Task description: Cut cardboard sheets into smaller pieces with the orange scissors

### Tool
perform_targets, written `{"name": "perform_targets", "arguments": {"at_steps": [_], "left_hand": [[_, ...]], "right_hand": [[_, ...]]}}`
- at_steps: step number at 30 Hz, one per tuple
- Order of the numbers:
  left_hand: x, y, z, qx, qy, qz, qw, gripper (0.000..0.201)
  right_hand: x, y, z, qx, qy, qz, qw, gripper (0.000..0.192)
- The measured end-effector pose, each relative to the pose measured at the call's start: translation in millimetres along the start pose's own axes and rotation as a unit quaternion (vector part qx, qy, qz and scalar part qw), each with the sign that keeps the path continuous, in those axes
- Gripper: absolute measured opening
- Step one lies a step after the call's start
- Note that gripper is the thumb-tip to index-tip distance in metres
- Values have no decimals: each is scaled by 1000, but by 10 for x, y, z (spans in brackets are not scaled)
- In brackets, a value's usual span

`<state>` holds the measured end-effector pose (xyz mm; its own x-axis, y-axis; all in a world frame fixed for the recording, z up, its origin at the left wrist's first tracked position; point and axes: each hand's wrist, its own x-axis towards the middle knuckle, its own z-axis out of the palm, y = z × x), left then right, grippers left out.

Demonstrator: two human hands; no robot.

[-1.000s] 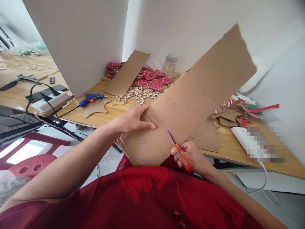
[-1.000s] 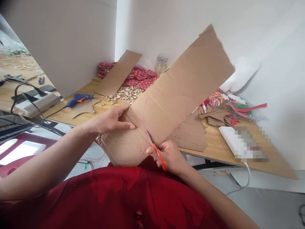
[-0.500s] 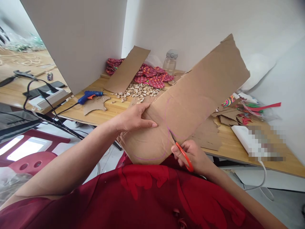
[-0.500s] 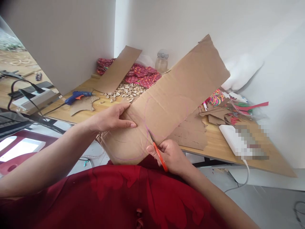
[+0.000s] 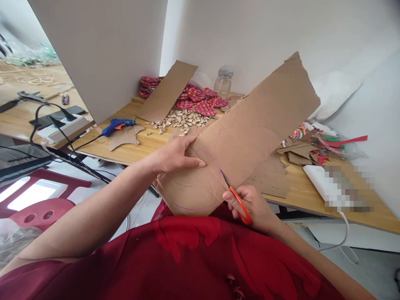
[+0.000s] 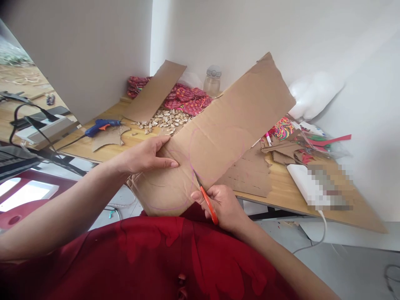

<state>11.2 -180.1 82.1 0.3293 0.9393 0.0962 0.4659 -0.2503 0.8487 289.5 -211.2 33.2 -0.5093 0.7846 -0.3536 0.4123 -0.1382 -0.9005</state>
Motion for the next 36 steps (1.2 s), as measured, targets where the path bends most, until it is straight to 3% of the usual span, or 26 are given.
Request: {"name": "perform_targets", "arguments": {"at_steps": [7, 18, 25, 29, 36], "left_hand": [[6, 57, 1, -27, -6, -4, 1000, 50], [-31, 59, 29, -128, 1, -22, 991, 44], [-87, 43, -2, -222, 17, -47, 974, 47], [-112, 64, -39, -287, 9, -81, 955, 46], [-136, 167, -44, -283, 20, -83, 955, 40]], "right_hand": [[1, 10, -6, -27, 18, -10, 999, 56], [-41, -29, -75, 8, -101, -39, 994, 68], [-140, -23, -92, 9, -98, -61, 993, 61], [-170, -1, -134, -3, -101, -43, 994, 59], [-307, -178, -227, 7, -117, -12, 993, 56]]}}
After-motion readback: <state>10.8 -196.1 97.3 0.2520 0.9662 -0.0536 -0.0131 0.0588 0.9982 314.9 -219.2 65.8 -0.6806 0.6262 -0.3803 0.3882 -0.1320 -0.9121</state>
